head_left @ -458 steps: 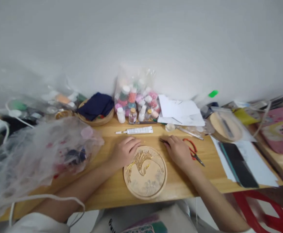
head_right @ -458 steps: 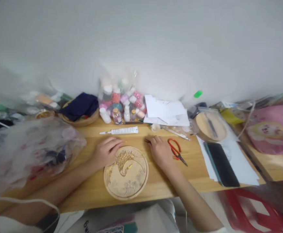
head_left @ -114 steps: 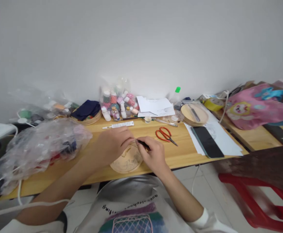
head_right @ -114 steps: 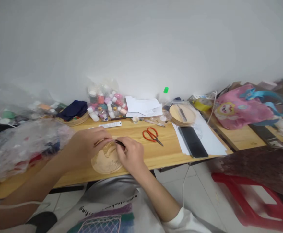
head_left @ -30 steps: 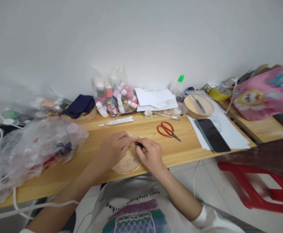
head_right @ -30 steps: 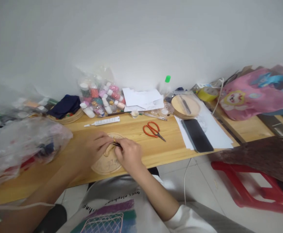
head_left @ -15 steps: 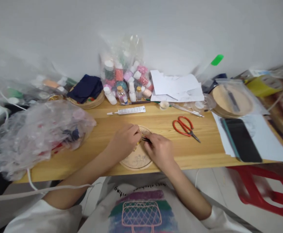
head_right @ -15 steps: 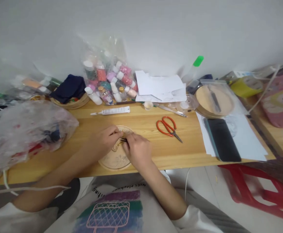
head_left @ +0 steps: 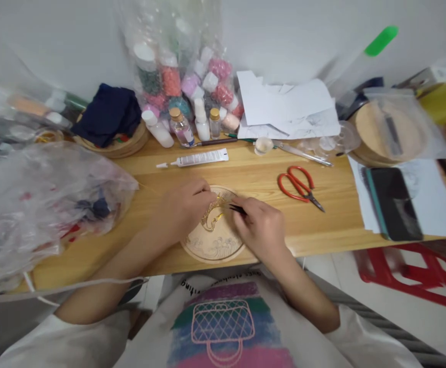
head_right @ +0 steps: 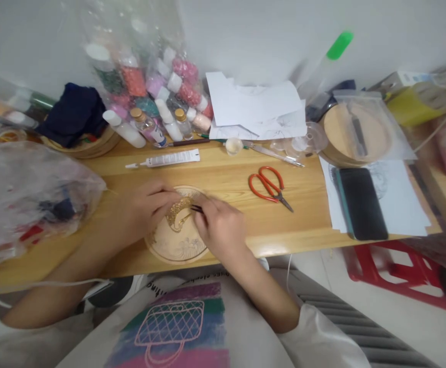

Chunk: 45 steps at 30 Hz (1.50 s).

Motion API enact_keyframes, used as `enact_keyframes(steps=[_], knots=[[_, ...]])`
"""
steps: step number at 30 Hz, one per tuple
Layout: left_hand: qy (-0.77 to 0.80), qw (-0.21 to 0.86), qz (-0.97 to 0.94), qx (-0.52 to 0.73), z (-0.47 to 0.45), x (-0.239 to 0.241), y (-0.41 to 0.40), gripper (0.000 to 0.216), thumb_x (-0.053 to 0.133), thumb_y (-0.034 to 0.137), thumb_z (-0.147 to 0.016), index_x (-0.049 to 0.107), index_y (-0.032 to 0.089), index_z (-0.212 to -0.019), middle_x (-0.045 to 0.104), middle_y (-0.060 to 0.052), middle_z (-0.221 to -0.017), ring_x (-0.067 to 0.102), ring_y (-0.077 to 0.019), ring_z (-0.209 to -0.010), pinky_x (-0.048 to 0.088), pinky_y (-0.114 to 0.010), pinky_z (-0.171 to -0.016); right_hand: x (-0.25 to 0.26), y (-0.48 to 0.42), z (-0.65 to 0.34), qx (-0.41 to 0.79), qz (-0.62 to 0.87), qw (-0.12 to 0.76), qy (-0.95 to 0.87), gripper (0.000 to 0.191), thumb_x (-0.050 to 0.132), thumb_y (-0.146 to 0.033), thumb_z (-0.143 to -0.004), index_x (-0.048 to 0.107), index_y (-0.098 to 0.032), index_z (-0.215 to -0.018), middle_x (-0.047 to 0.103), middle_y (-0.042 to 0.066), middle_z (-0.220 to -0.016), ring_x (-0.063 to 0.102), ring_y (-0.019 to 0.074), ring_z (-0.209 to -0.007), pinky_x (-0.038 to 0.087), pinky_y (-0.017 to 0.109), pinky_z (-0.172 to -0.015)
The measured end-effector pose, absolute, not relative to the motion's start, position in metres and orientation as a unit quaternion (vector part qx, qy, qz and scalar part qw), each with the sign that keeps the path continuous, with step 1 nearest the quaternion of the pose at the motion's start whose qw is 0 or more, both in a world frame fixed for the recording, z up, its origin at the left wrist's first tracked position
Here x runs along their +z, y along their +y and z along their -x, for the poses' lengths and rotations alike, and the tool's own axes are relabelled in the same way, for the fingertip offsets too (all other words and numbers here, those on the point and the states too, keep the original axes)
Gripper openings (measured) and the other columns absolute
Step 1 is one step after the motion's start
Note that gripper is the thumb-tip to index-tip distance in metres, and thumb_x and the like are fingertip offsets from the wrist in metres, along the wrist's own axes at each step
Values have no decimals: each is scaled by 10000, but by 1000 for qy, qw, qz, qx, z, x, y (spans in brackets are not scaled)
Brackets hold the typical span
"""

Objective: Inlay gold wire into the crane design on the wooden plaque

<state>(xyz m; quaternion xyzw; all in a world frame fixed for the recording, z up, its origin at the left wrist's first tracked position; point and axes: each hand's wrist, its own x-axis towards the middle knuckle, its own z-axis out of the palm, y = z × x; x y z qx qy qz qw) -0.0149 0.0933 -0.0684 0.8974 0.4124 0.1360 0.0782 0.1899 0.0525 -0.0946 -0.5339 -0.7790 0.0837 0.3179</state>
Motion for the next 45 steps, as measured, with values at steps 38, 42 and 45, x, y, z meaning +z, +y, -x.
enact_keyframes(steps=[38, 42, 45], knots=[[397, 99, -892, 190, 27, -96, 101, 415, 388, 239, -1064, 730, 170, -837, 644, -43, -804, 565, -163, -720, 411, -293, -623, -80, 121, -241, 188, 483, 175, -837, 262, 600, -356, -953, 756, -229, -1121, 765, 53, -895, 705, 204, -746, 481, 306, -604], [399, 120, -889, 189, 29, -96, 102, 404, 390, 235, -1061, 733, 174, -857, 676, -49, -845, 607, -163, -760, 456, -285, -648, -69, 128, -236, 215, 485, 266, -805, 270, 574, -310, -971, 709, -231, -1191, 753, 54, -985, 706, 198, -850, 553, 335, -745], [398, 128, -889, 186, 29, -96, 102, 396, 386, 218, -1055, 736, 179, -875, 692, -53, -880, 626, -166, -792, 477, -285, -666, -67, 130, -229, 267, 480, 339, -764, 356, 547, -245, -974, 604, -248, -1325, 691, 39, -984, 647, 147, -726, 552, 316, -676]])
